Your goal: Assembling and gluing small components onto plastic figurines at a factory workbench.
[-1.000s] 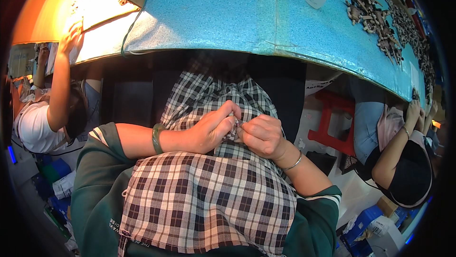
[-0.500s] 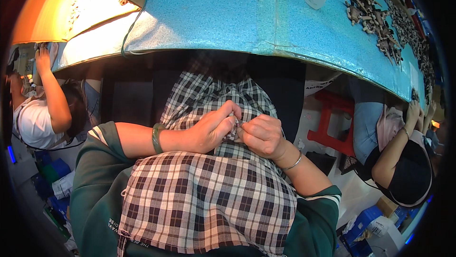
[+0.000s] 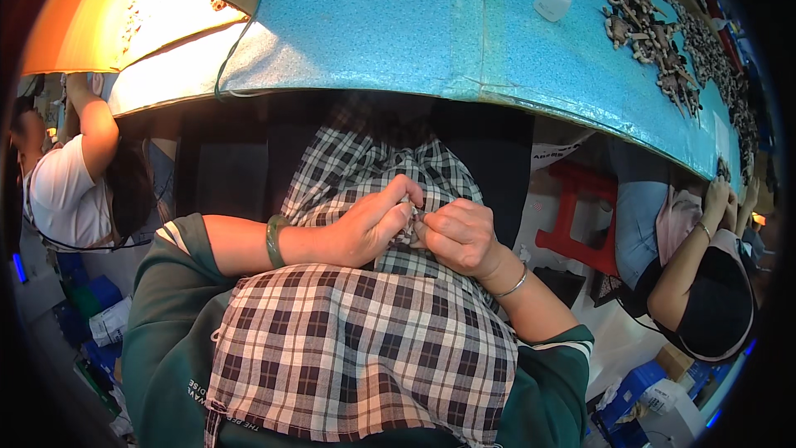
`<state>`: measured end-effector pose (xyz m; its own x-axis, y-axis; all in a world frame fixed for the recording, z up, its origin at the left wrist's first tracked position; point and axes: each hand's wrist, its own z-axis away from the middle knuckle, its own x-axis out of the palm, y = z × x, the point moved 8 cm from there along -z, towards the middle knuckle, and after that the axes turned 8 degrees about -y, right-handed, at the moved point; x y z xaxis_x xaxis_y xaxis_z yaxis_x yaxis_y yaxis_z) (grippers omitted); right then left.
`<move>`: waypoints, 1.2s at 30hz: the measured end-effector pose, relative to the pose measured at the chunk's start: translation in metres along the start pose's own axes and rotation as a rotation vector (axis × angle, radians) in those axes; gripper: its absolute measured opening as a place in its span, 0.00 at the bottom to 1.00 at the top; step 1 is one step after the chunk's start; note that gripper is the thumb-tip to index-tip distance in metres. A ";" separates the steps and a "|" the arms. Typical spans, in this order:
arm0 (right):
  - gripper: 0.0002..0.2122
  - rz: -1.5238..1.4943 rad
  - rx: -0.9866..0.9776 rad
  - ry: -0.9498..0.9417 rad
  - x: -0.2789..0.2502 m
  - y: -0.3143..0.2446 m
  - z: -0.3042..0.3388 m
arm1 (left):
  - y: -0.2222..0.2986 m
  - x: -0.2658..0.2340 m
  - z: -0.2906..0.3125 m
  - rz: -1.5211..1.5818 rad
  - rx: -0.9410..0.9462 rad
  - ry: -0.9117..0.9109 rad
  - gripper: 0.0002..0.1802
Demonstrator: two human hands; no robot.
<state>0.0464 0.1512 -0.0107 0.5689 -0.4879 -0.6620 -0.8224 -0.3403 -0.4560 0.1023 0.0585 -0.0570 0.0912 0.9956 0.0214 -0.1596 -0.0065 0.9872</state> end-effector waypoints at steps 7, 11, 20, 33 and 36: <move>0.08 0.005 0.010 -0.015 0.000 0.002 -0.003 | 0.001 -0.003 -0.001 0.018 -0.013 0.014 0.11; 0.07 0.011 0.056 -0.046 -0.001 0.006 -0.004 | 0.005 -0.007 -0.004 -0.021 -0.050 0.000 0.12; 0.15 -0.329 0.404 0.034 -0.007 0.033 0.001 | 0.032 -0.028 0.003 -0.023 -0.012 0.092 0.19; 0.09 -1.403 0.897 0.205 0.030 0.055 0.017 | 0.037 -0.024 0.007 -0.184 0.158 0.002 0.26; 0.10 -1.399 0.879 0.231 0.027 0.055 0.012 | 0.039 -0.023 0.010 -0.281 0.272 -0.008 0.29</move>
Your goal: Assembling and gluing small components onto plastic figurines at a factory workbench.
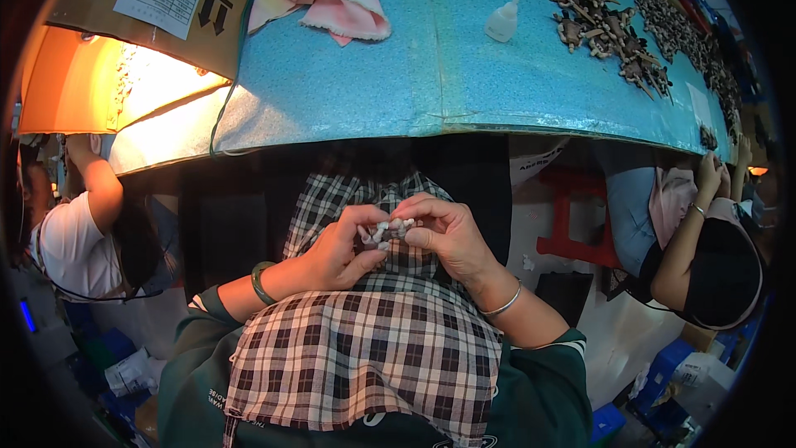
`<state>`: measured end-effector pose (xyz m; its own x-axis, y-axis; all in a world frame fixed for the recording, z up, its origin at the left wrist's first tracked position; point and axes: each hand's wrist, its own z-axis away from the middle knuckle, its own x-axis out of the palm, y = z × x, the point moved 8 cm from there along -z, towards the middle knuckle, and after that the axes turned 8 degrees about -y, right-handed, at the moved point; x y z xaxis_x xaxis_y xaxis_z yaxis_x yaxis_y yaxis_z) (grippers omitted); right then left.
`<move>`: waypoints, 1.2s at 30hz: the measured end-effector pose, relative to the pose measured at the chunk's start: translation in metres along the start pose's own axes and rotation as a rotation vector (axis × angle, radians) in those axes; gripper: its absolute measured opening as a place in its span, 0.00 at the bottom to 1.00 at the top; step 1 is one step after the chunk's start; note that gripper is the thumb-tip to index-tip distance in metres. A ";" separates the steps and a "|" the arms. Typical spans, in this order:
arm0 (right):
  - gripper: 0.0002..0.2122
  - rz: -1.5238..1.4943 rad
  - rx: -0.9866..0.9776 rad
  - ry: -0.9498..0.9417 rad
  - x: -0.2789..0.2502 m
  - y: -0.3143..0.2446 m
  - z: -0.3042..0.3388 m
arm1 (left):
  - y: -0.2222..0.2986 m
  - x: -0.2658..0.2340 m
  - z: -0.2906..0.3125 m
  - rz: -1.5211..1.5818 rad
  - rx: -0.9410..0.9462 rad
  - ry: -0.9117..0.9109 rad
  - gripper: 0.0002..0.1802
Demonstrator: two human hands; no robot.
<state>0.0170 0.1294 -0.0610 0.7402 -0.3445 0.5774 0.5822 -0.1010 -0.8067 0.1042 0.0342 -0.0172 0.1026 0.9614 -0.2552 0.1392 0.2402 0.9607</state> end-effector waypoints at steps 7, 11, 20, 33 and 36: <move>0.11 -0.011 0.007 -0.016 0.006 -0.002 -0.001 | 0.007 -0.001 0.003 -0.213 0.263 0.081 0.34; 0.11 -0.071 0.010 -0.025 0.012 -0.004 -0.002 | 0.009 -0.001 0.002 -0.234 0.272 0.056 0.32; 0.12 -0.038 -0.052 -0.049 0.012 -0.003 -0.002 | 0.010 0.002 0.001 -0.211 0.356 0.045 0.31; 0.13 0.323 -0.095 0.071 0.001 -0.009 -0.001 | -0.052 0.042 0.004 1.875 -0.507 -0.013 0.31; 0.11 0.254 -0.074 0.059 0.005 -0.008 -0.002 | -0.056 0.045 0.006 1.900 -0.502 -0.040 0.33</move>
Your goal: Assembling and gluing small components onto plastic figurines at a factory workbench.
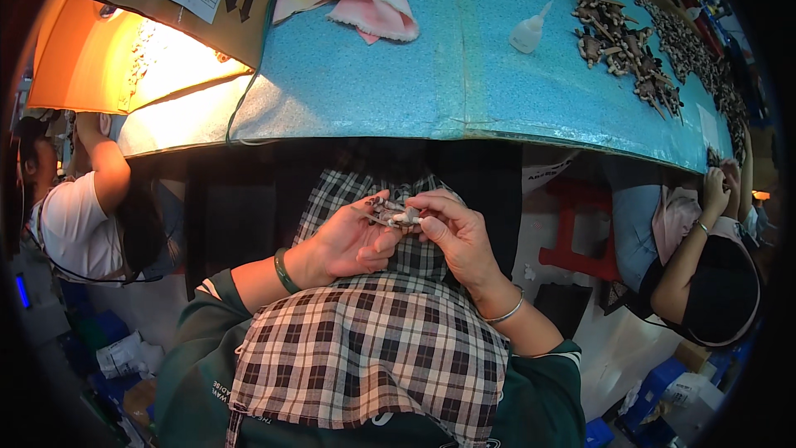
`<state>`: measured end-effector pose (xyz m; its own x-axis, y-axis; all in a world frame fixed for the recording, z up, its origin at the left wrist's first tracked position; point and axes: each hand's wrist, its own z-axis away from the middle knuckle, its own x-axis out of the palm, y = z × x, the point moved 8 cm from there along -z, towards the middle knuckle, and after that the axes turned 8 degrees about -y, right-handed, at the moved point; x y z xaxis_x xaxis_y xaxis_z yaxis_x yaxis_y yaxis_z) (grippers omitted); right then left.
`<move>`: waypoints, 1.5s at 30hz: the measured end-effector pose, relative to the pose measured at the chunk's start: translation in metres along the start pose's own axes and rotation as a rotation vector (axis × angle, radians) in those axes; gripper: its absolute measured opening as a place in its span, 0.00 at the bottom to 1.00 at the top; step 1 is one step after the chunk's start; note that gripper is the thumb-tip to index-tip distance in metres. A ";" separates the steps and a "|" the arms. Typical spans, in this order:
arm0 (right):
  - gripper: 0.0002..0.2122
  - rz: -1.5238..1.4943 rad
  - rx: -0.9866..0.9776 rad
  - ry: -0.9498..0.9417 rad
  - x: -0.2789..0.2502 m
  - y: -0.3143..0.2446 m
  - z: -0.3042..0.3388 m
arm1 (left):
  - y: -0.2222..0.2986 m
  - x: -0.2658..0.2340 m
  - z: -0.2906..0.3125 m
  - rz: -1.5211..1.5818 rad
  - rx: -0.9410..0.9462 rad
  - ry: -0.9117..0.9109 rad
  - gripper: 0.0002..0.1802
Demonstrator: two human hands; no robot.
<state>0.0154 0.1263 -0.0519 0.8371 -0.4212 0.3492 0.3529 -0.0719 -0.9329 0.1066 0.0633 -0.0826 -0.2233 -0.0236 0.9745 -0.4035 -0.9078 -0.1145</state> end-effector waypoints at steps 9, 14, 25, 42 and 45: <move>0.11 -0.019 -0.010 -0.009 0.002 -0.001 -0.001 | -0.002 0.004 -0.001 0.026 -0.012 -0.094 0.32; 0.11 -0.027 -0.004 -0.017 0.002 -0.003 -0.002 | -0.002 0.003 -0.003 0.035 -0.033 -0.096 0.31; 0.11 0.445 -0.352 0.471 -0.101 -0.088 -0.011 | 0.105 -0.014 0.166 -0.919 0.347 0.303 0.20; 0.14 0.863 -0.364 0.486 -0.163 -0.145 -0.100 | 0.129 -0.169 0.402 -1.946 -0.892 1.673 0.26; 0.12 0.764 -0.578 0.669 -0.192 -0.163 -0.064 | 0.128 -0.004 0.217 -2.293 -0.498 1.083 0.22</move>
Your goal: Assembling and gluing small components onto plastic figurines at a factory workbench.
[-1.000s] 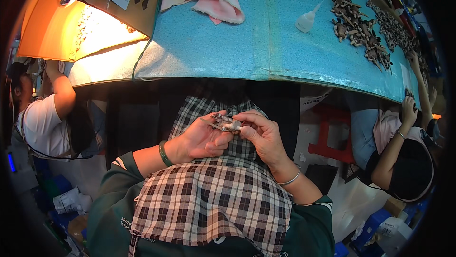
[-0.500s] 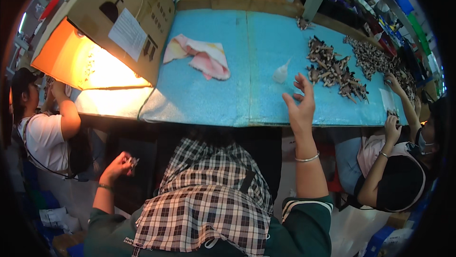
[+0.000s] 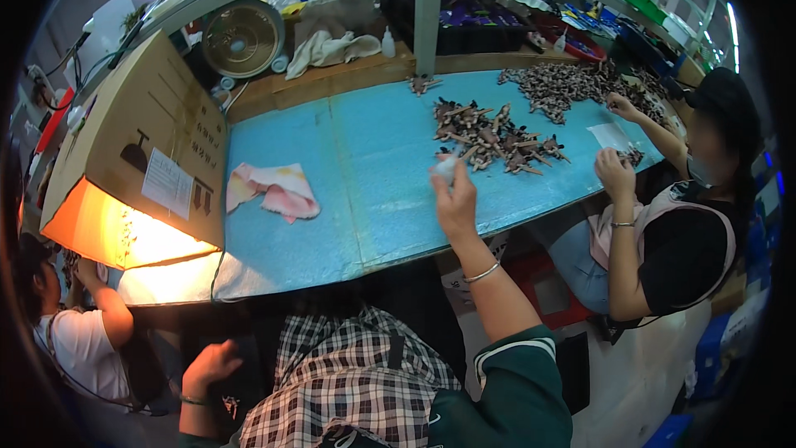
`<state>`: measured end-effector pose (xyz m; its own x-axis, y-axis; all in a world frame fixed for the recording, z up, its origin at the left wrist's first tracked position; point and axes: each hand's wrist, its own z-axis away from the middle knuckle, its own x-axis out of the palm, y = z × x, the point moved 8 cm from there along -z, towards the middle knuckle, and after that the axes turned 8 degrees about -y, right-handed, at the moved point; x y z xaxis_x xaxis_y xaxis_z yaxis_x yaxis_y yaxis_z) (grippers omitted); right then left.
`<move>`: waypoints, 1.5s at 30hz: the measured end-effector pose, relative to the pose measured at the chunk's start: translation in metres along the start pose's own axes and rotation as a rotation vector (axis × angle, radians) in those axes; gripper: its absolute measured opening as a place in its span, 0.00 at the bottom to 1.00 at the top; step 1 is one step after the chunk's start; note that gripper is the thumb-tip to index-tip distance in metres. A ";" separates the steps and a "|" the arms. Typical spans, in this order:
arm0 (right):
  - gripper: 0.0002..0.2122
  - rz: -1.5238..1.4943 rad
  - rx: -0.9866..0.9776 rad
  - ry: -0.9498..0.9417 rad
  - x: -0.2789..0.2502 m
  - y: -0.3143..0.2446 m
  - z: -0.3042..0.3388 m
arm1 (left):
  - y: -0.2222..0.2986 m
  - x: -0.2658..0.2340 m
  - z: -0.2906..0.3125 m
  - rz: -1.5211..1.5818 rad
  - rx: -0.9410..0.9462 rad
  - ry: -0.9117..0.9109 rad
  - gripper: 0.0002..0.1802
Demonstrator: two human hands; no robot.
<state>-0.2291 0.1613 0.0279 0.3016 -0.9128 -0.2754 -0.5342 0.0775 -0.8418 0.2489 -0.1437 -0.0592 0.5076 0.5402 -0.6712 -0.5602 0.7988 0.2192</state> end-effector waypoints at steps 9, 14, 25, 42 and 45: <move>0.12 0.182 -0.021 0.350 -0.106 0.029 -0.059 | 0.385 -0.176 -0.081 -0.223 1.170 0.567 0.29; 0.13 0.283 -0.029 0.273 -0.110 0.072 -0.088 | 0.477 -0.192 -0.180 -0.277 1.064 0.624 0.34; 0.11 -0.338 0.094 -0.077 0.036 0.059 -0.083 | 0.374 -0.192 -0.153 -0.286 0.885 0.689 0.34; 0.14 -0.656 0.277 -0.038 0.043 -0.039 0.009 | 0.310 -0.197 -0.145 -0.405 0.799 0.686 0.27; 0.15 -0.632 0.329 -0.112 0.033 -0.042 0.053 | 0.313 -0.202 -0.153 -0.377 0.740 0.728 0.28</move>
<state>-0.1548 0.1492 0.0295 0.5631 -0.7778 0.2793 0.0293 -0.3190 -0.9473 -0.1292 -0.0431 0.0361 -0.0796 0.1375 -0.9873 0.2034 0.9718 0.1189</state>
